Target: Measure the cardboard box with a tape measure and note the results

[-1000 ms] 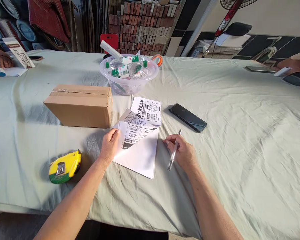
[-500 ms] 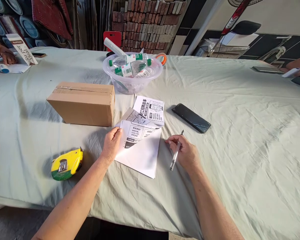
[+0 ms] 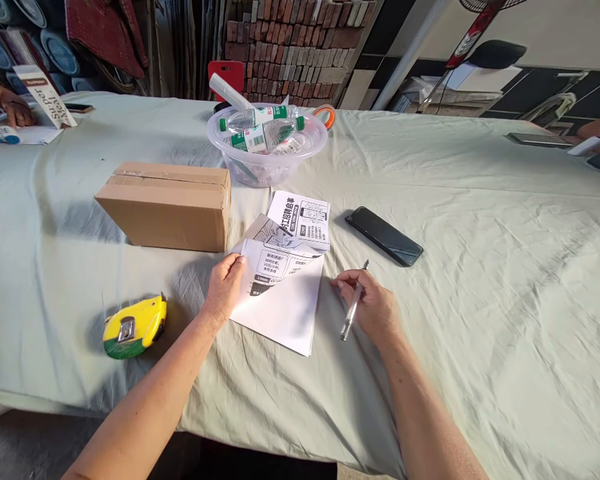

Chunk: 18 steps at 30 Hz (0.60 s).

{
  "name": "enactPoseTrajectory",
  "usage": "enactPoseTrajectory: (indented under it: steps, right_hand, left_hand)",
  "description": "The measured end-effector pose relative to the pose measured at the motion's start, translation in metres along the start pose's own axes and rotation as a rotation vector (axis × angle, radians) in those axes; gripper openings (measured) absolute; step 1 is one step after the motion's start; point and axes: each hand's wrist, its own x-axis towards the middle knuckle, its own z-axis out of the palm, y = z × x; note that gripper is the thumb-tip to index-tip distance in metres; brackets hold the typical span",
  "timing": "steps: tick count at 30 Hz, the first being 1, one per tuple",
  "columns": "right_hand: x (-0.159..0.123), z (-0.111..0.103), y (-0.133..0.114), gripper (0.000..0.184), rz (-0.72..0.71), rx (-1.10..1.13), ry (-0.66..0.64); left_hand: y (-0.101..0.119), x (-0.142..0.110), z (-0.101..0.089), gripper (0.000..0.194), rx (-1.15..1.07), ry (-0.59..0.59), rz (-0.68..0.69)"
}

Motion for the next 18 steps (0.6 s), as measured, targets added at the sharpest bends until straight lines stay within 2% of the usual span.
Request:
enactPoseTrajectory:
  steps: [18]
  right_hand:
    - [0.0003, 0.0000, 0.0000, 0.013, -0.051, -0.047, -0.002]
  left_hand:
    - [0.0012, -0.0001, 0.0007, 0.026, 0.008, 0.014, 0.010]
